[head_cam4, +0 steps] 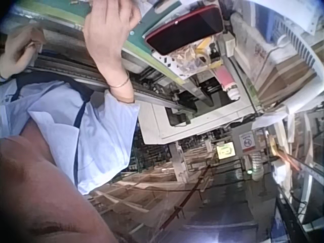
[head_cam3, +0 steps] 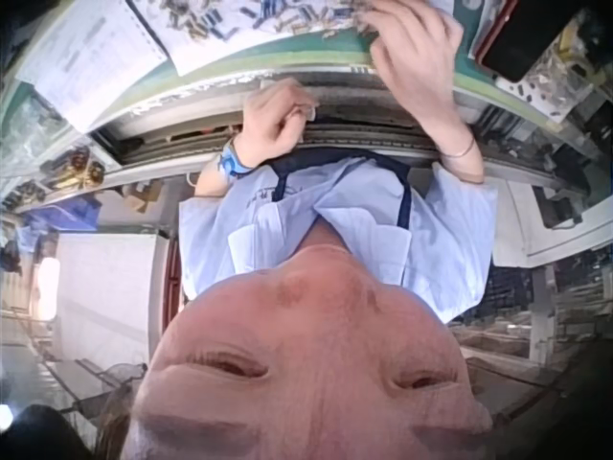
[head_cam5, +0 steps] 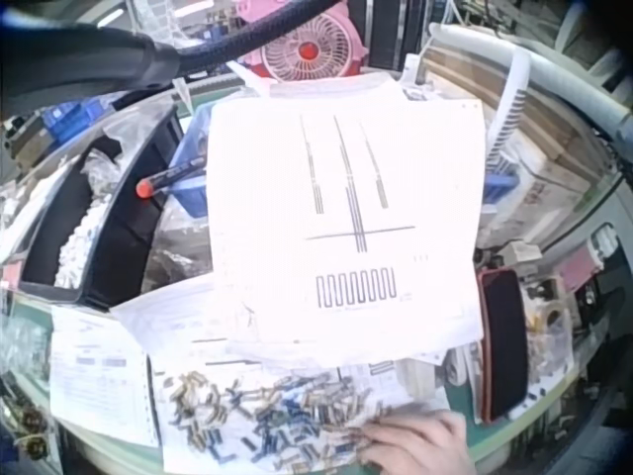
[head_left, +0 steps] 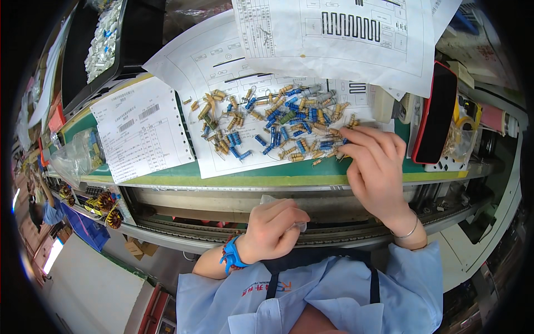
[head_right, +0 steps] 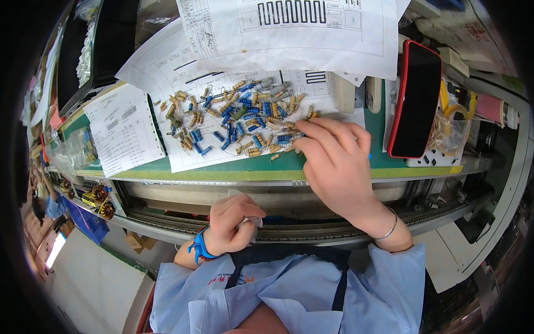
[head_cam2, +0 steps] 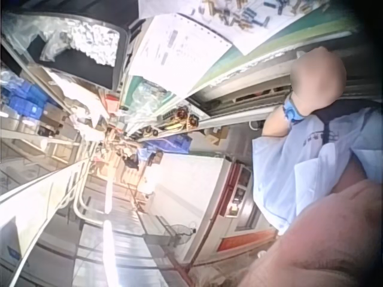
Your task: The person sorts small electronic components, including resistors and capacitors, from a plastic bag onto a workbench. They then gather the components and place them back into the bag, repeating the process of emptying and repacking the bag multiple times.
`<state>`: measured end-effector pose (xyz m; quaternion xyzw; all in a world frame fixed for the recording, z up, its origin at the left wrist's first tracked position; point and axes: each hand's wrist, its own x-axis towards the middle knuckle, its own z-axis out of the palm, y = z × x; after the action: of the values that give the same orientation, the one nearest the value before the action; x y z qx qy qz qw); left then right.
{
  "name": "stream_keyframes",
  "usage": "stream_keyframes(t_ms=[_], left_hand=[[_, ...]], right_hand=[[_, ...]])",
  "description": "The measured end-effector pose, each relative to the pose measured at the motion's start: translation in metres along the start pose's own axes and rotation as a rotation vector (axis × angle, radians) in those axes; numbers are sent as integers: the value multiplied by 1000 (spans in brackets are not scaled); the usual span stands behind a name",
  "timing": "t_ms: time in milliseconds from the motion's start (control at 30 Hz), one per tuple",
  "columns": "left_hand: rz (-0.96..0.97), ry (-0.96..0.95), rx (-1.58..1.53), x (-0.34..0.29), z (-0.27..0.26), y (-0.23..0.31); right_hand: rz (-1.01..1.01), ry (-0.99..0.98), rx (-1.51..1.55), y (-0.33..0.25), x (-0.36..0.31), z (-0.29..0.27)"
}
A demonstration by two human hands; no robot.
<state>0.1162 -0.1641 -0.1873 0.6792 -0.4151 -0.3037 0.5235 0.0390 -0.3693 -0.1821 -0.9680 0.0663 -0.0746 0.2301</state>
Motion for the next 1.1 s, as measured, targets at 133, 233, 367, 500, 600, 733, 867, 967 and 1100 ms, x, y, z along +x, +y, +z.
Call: stream_keyframes(t_ms=[133,233,367,500,600,733,867,967,1100], left_hand=[[0,3,-4,0,1,0],[4,6,-4,1,1,0],[-9,3,0,0,1,-1],[-14,6,-8,0,0,-2],[-20,19,-17,0,1,-1],[-27,19,-35,1,0,0],[-10,28,-35,-1,2,-2],[9,29,-37,-1,3,-3],[25,37,-36,-1,1,0]], right_hand=[[10,52,-34,2,0,-1],[13,63,-33,3,1,0],[-14,15,-22,1,4,4],[10,-8,-48,1,5,1],[23,23,-52,2,9,2],[-8,14,4,-5,23,7],[1,-19,-10,-3,23,6],[-29,-15,15,-10,34,6],[-36,-43,16,-13,43,16]])
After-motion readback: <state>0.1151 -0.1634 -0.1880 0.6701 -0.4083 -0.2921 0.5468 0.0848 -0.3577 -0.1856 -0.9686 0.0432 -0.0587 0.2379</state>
